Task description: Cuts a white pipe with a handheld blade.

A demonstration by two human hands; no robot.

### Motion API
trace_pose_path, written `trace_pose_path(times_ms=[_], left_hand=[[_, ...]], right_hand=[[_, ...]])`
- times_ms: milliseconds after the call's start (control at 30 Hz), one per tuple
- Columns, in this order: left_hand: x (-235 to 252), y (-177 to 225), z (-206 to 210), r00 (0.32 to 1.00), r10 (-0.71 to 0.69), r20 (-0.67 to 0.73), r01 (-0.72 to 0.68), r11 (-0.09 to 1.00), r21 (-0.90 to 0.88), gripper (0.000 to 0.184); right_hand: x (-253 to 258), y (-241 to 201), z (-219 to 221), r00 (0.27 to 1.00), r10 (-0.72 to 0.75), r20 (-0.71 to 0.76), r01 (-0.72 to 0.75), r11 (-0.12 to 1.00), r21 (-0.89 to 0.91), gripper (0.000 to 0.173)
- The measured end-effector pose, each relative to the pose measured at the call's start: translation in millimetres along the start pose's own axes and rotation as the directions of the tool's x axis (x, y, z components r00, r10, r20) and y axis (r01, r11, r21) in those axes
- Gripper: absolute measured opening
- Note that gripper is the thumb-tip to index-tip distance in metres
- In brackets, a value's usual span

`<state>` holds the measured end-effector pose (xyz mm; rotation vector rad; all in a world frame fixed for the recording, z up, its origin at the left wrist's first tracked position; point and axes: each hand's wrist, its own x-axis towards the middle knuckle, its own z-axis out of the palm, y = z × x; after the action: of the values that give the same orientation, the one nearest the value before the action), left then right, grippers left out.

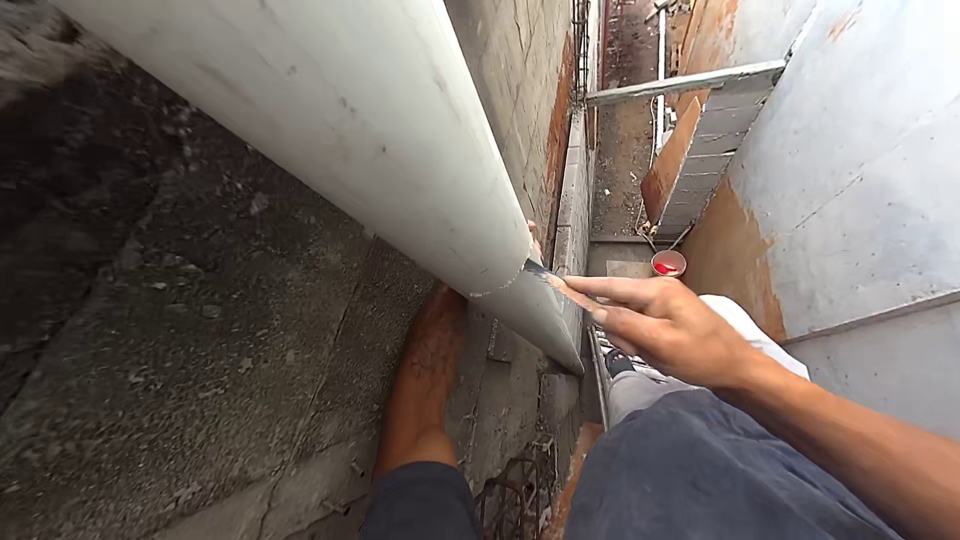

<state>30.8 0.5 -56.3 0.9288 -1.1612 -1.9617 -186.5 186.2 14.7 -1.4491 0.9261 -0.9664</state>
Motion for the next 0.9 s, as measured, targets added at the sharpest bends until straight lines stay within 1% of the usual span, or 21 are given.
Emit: trace_pose_path(times_ms=[33, 67, 100, 133, 167, 200, 233, 333, 367, 433, 500, 533, 567, 600, 667, 700, 733, 800, 867, 900], left_hand=[[2.2, -5.0, -2.0, 0.998, 0.053, 0.032, -0.051, 0.998, -0.037, 0.032], [1.8, -8.3, 1.4, 0.995, 0.096, 0.022, -0.094, 0.994, -0.061, 0.033], [-3.8, -5.9, 14.1, 0.994, 0.102, -0.051, -0.105, 0.992, -0.067, 0.034], [-12.4, 4.4, 37.6, 0.979, 0.067, -0.19, -0.075, 0.996, -0.036, 0.038], [-16.0, 15.5, 52.0, 0.964, 0.039, -0.261, -0.042, 0.999, -0.008, 0.041], [-15.4, 23.5, 56.7, 0.964, 0.031, -0.262, -0.029, 1.0, 0.009, 0.042], [-14.0, 28.1, 53.9, 0.976, 0.007, -0.218, 0.0, 1.0, 0.029, 0.042], [-9.0, 33.8, 41.5, 0.985, -0.119, -0.122, 0.134, 0.984, 0.118, 0.045], [-8.5, 34.6, 40.5, 0.987, -0.126, -0.098, 0.139, 0.981, 0.134, 0.045], [-11.3, 32.5, 39.3, 0.994, -0.107, -0.031, 0.11, 0.979, 0.17, 0.043], [-6.5, 35.0, 36.9, 0.988, -0.147, 0.049, 0.129, 0.958, 0.257, 0.044], [-3.2, 36.0, 37.1, 0.987, -0.144, 0.067, 0.122, 0.957, 0.262, 0.044], [-3.4, 34.1, 38.0, 0.988, -0.139, 0.061, 0.12, 0.962, 0.245, 0.044], [-7.6, 30.4, 40.5, 0.99, -0.142, 0.025, 0.133, 0.965, 0.224, 0.043], [-14.3, 30.9, 51.2, 0.98, -0.122, -0.155, 0.155, 0.963, 0.221, 0.038], [-16.6, 31.2, 52.7, 0.972, -0.125, -0.197, 0.177, 0.946, 0.273, 0.033], [-11.2, 26.6, 41.9, 0.98, -0.121, -0.158, 0.165, 0.94, 0.299, 0.033], [-4.6, 23.6, 30.7, 0.983, -0.168, -0.071, 0.183, 0.919, 0.35, 0.034], [-3.4, 28.3, 33.5, 0.978, -0.195, -0.071, 0.208, 0.922, 0.328, 0.036], [-6.5, 27.8, 38.3, 0.975, -0.206, -0.077, 0.22, 0.928, 0.302, 0.041]], right_hand=[[7.9, -0.1, 1.7, 1.0, -0.005, 0.001, 0.005, 0.999, 0.032, 0.041], [11.7, -0.1, 2.9, 1.0, -0.008, 0.0, 0.008, 0.999, 0.049, 0.041], [11.3, 0.3, 3.8, 1.0, -0.004, 0.0, 0.004, 0.998, 0.062, 0.041], [8.6, 0.6, 5.4, 1.0, 0.007, -0.005, -0.007, 0.997, 0.075, 0.042], [7.0, -0.3, 6.0, 1.0, 0.014, -0.01, -0.013, 0.997, 0.076, 0.042], [7.5, -1.9, 5.5, 1.0, 0.018, -0.014, -0.017, 0.997, 0.07, 0.042], [9.0, -3.2, 5.4, 1.0, 0.023, -0.014, -0.022, 0.997, 0.07, 0.042], [19.4, -3.0, 8.6, 0.999, 0.031, -0.014, -0.029, 0.994, 0.106, 0.042], [18.8, -3.2, 9.7, 1.0, 0.023, -0.015, -0.021, 0.997, 0.075, 0.042], [-1.8, -4.6, 9.6, 1.0, 0.013, -0.019, -0.014, 0.997, -0.072, 0.045], [-27.5, -2.2, 6.0, 0.998, -0.014, -0.055, 0.008, 0.994, -0.107, 0.045], [-28.1, -1.9, 4.0, 0.998, -0.028, -0.064, 0.02, 0.993, -0.114, 0.045], [-21.7, -1.9, 5.8, 0.997, -0.028, -0.065, 0.02, 0.992, -0.128, 0.044], [-10.4, -0.9, 11.0, 0.998, -0.015, -0.064, 0.007, 0.992, -0.124, 0.043], [11.0, 0.5, 18.1, 0.998, -0.025, -0.053, 0.021, 0.996, -0.089, 0.043], [9.1, -1.0, 16.8, 0.999, -0.033, -0.036, 0.029, 0.994, -0.108, 0.044], [-0.3, -1.4, 13.0, 0.999, -0.041, -0.025, 0.037, 0.991, -0.125, 0.045], [-20.9, -0.5, 6.3, 0.999, -0.035, -0.041, 0.031, 0.995, -0.093, 0.045], [-12.1, -3.0, 8.3, 0.999, -0.017, -0.049, 0.012, 0.995, -0.097, 0.044], [-3.4, -2.1, 13.3, 0.999, 0.006, -0.05, -0.01, 0.996, -0.087, 0.043]])
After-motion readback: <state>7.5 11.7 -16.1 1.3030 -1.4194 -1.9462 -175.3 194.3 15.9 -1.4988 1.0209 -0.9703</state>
